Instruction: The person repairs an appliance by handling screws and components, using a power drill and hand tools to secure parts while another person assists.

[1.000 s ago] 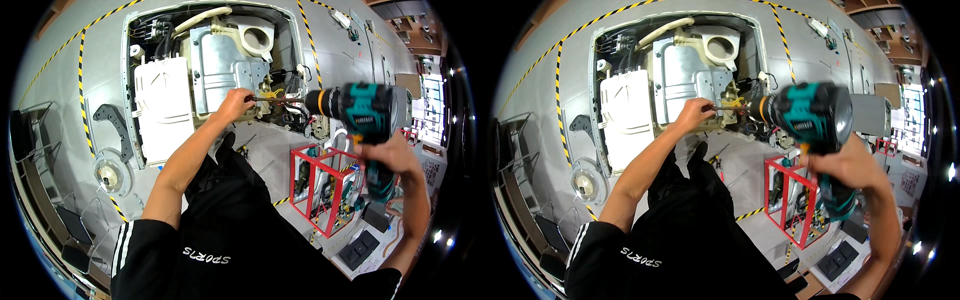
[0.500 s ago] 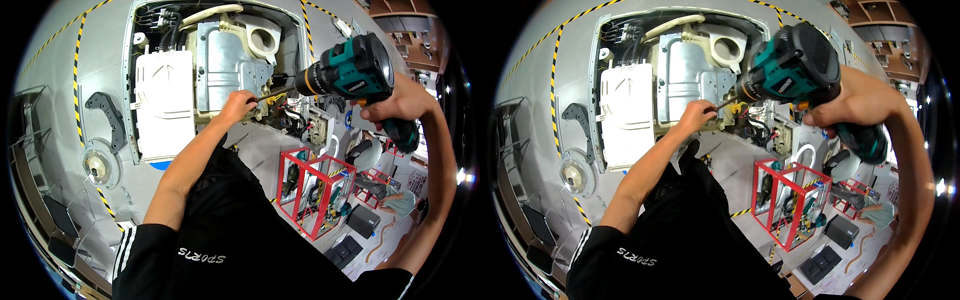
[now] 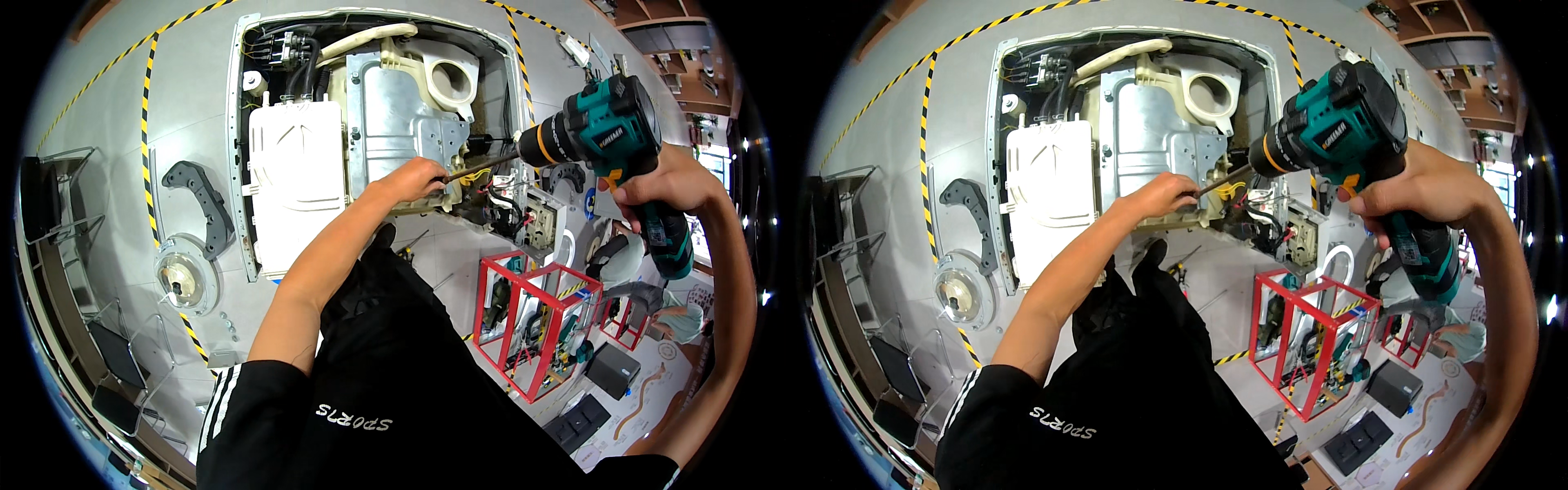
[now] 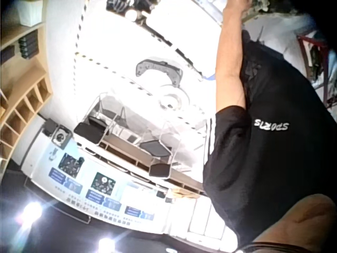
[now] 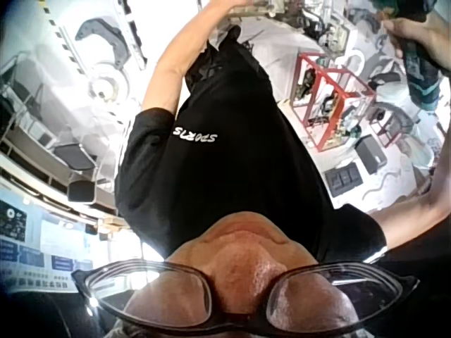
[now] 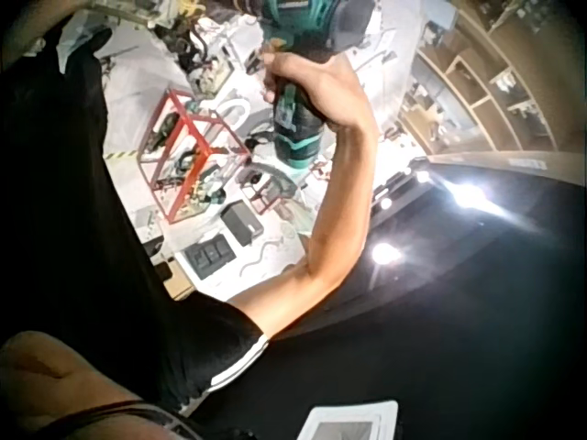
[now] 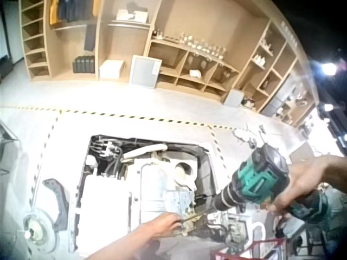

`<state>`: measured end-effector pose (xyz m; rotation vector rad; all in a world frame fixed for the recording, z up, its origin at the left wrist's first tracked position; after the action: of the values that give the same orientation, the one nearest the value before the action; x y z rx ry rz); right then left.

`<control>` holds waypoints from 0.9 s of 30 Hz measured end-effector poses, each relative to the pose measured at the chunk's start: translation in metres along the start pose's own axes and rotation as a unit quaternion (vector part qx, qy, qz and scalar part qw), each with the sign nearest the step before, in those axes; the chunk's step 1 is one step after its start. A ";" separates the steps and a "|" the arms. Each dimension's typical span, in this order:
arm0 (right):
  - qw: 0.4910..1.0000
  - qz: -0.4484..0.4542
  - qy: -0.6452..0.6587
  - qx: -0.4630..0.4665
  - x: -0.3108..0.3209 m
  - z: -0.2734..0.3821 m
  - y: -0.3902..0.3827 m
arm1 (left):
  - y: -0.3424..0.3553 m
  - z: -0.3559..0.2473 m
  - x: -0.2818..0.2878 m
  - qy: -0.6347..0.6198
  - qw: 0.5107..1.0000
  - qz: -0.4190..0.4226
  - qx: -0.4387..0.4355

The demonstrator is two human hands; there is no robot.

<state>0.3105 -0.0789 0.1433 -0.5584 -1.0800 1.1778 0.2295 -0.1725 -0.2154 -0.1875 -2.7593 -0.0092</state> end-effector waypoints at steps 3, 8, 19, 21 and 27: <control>1.000 0.009 -0.025 0.006 -0.001 0.001 0.000 | -0.004 0.000 -0.003 0.007 0.999 -0.048 0.006; 0.999 -0.038 0.027 -0.014 -0.008 0.000 -0.003 | -0.013 -0.004 -0.008 -0.011 0.990 -0.124 0.068; 0.991 -0.073 0.108 0.004 -0.013 -0.017 -0.011 | 0.002 -0.004 -0.002 0.018 0.999 -0.025 -0.024; 0.987 -0.084 0.134 0.004 -0.017 -0.022 -0.015 | 0.002 -0.003 -0.001 0.000 0.999 -0.032 -0.002; 0.984 -0.080 0.157 -0.009 -0.028 -0.032 -0.026 | -0.004 -0.010 -0.002 -0.017 0.995 -0.047 0.084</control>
<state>0.3509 -0.1078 0.1410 -0.6347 -0.8485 0.9054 0.2345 -0.1766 -0.2069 -0.0137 -2.7831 0.2032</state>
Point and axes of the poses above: each hand's wrist, its own y-axis towards the middle knuckle, its own x-axis out of the back of the hand, z = x × y, the point moved 4 cm from there along y, towards the middle knuckle, and after that the axes turned 11 degrees about x, right-handed, at the moved point
